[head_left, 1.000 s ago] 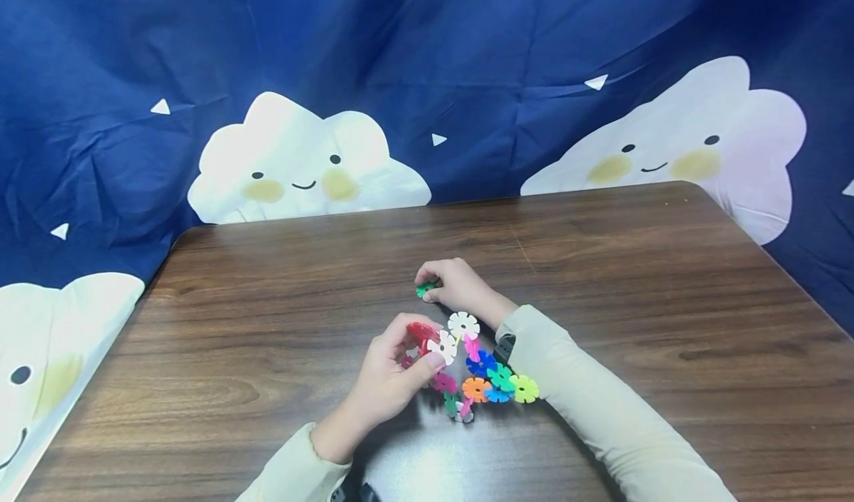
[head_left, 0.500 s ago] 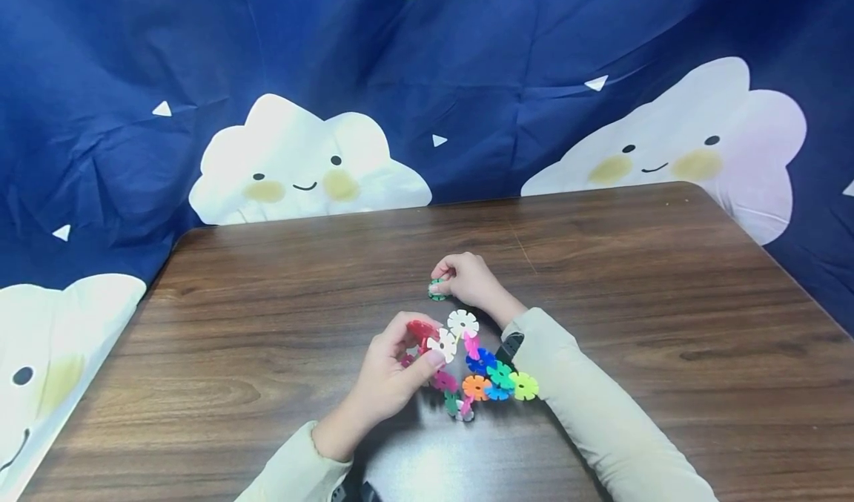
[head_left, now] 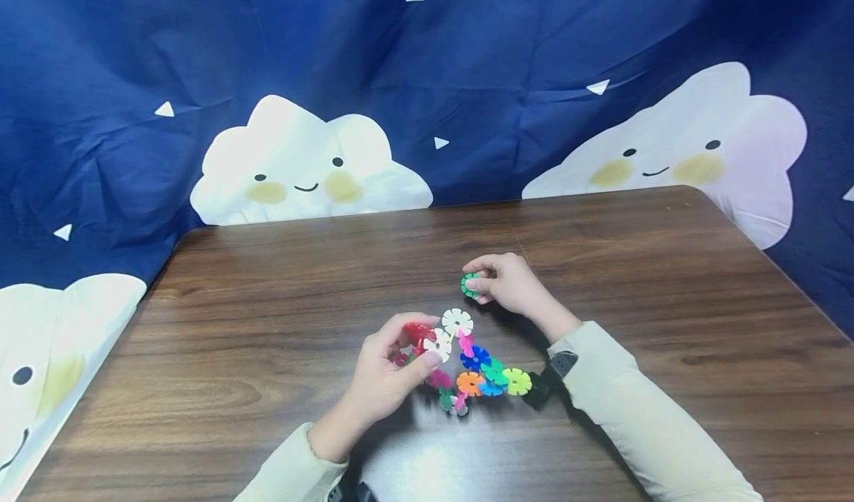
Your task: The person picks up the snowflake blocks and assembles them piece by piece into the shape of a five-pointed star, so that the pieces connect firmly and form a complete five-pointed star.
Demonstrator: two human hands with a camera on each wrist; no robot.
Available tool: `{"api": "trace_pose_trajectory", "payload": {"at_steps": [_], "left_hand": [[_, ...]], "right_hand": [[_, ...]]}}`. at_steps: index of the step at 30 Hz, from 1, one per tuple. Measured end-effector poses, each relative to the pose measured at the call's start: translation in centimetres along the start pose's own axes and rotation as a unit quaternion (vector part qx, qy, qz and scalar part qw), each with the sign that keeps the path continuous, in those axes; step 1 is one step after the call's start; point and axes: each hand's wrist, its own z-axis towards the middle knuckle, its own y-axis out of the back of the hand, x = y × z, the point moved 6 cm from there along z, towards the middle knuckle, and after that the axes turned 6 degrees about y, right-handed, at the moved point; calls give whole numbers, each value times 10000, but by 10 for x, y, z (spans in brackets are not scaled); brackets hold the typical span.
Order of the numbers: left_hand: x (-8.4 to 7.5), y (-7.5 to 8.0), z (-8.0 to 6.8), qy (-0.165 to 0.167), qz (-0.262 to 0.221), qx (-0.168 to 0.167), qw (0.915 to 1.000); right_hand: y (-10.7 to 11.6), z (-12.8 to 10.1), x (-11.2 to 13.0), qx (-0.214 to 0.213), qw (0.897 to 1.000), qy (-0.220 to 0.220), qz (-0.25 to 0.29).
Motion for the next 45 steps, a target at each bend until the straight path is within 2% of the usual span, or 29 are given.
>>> {"api": "trace_pose_trajectory", "payload": {"at_steps": [3, 7, 10, 12, 15, 18, 22, 25, 31, 34, 45], "left_hand": [[0, 1, 0, -26, 42, -111, 9999], [0, 3, -1, 61, 3, -346, 9994], [1, 6, -2, 195, -123, -542, 9983], [3, 7, -1, 264, -252, -654, 9972], [5, 8, 0, 431, -392, -782, 9952], [7, 9, 2, 609, -456, -919, 9929], [9, 10, 5, 884, -605, -1134, 9878], [9, 10, 7, 944, -818, -1238, 9844], [6, 10, 10, 629, -1246, -1307, 9815], [5, 10, 10, 481, -1375, -1344, 9802], [4, 10, 9, 482, -1477, -1632, 9743]], "right_hand": [[14, -13, 19, -348, 9980, 370, -369], [33, -35, 47, -1083, 9884, 815, -686], [40, -56, 65, -1395, 9837, 1109, -255], [38, -69, 74, -1383, 9810, 1338, 242], [29, -86, 84, -1086, 9768, 1572, 972], [16, -96, 90, -752, 9761, 1627, 1229], [2, -98, 93, -556, 9787, 1594, 1167], [-4, -96, 93, -573, 9804, 1581, 1031], [-8, -92, 94, -753, 9804, 1696, 668], [-9, -91, 97, -750, 9804, 1695, 665], [-16, -89, 96, -758, 9820, 1410, 1000]]}}
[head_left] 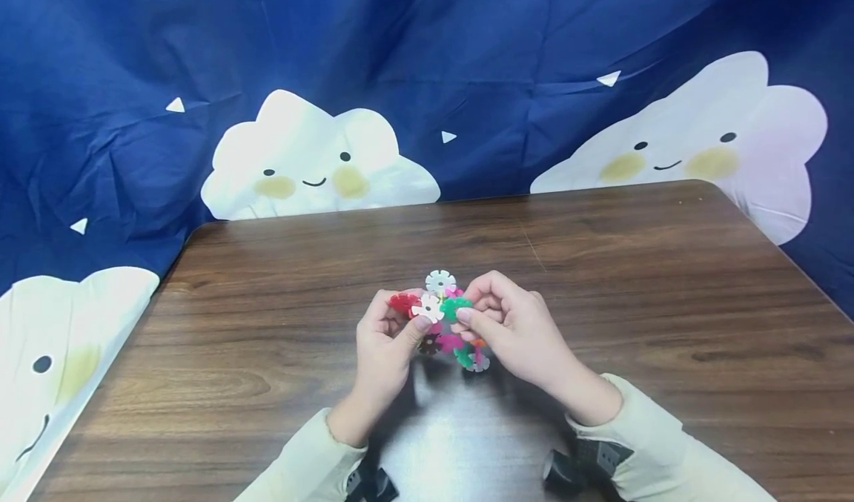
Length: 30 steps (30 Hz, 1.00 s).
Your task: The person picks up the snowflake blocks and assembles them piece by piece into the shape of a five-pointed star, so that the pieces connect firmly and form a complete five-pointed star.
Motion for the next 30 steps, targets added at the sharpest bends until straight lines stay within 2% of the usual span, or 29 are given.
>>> {"api": "trace_pose_trajectory", "payload": {"at_steps": [4, 9, 12, 18, 25, 30], "left_hand": [[2, 0, -1, 54, -13, -149, 9999], [3, -3, -1, -55, -153, -160, 9997], [4, -5, -1, -114, -195, -163, 9996], [5, -7, -2, -12, -229, -247, 9994], [6, -4, -1, 134, -192, -125, 9996], [2, 0, 0, 62, -175, -147, 9997]], "right_hand": [[-2, 0, -2, -130, 9998, -157, 57], [-6, -1, -3, -271, 9983, -446, 257], [-8, -1, -3, -340, 9972, -477, 475], [-7, -1, -2, -457, 9971, -441, 423], [-8, 0, -7, -239, 9960, -662, 542], [-5, 4, -4, 3, 9988, -480, 98]]}}
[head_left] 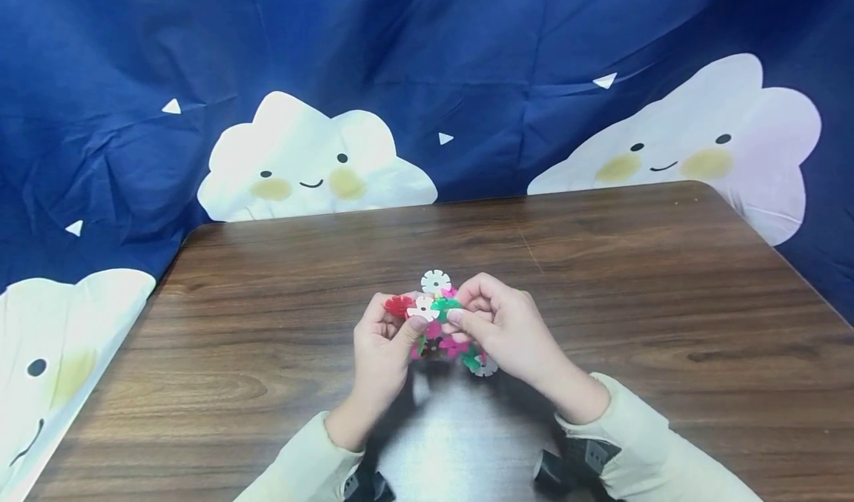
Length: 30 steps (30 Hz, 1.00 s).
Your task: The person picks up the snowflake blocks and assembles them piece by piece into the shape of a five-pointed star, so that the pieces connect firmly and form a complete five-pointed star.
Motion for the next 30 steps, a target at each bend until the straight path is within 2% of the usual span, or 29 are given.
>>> {"api": "trace_pose_trajectory", "payload": {"at_steps": [6, 10, 12, 14, 17, 19, 21, 24, 30], "left_hand": [[-5, 5, 1, 54, 65, -79, 9999], [-7, 7, 1, 134, 189, -80, 9997], [-7, 8, 0, 209, 320, -64, 9992], [-6, 8, -1, 276, 449, -26, 9986], [-4, 7, -3, 302, 588, 82, 9978], [-3, 5, -5, 261, 577, 189, 9978], [-2, 4, -6, 222, 575, 272, 9977], [0, 3, -7, 238, 553, 363, 9975], [4, -1, -8, 293, 488, 594, 9966]], "right_hand": [[16, 3, 11, -103, 9973, 478, -551], [30, 14, 9, -174, 9960, 432, -764], [32, 22, 3, 181, 9960, 257, -833], [29, 30, -4, 861, 9936, 47, -735], [19, 33, -15, 1968, 9790, -458, -256], [14, 32, -21, 2417, 9668, -835, -3], [12, 30, -26, 2595, 9587, -1161, 54], [11, 28, -32, 2631, 9538, -1449, -33], [10, 29, -36, 2622, 9531, -1506, 130]]}}
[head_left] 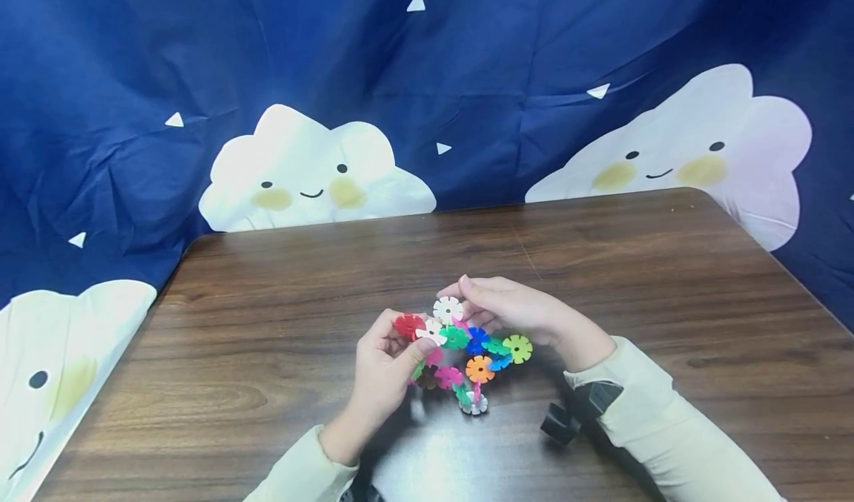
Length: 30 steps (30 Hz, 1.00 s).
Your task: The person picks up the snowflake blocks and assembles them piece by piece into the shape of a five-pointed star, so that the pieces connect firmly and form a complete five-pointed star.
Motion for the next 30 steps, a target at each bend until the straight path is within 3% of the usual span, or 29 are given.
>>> {"api": "trace_pose_trajectory", "payload": {"at_steps": [6, 16, 24, 30], "left_hand": [[1, -4, 0, 23, -28, 154, 9999], [0, -7, 0, 139, -70, 205, 9997], [2, -8, 1, 121, -243, 367, 9990], [4, -9, 1, 8, -309, 472, 9984]], "right_hand": [[1, 0, -2, 4, 9995, 128, 285], [8, -4, -2, 51, 9989, 340, 322], [8, -6, 2, 74, 9966, 743, -363], [11, -5, 2, -232, 9952, 891, -319]]}}
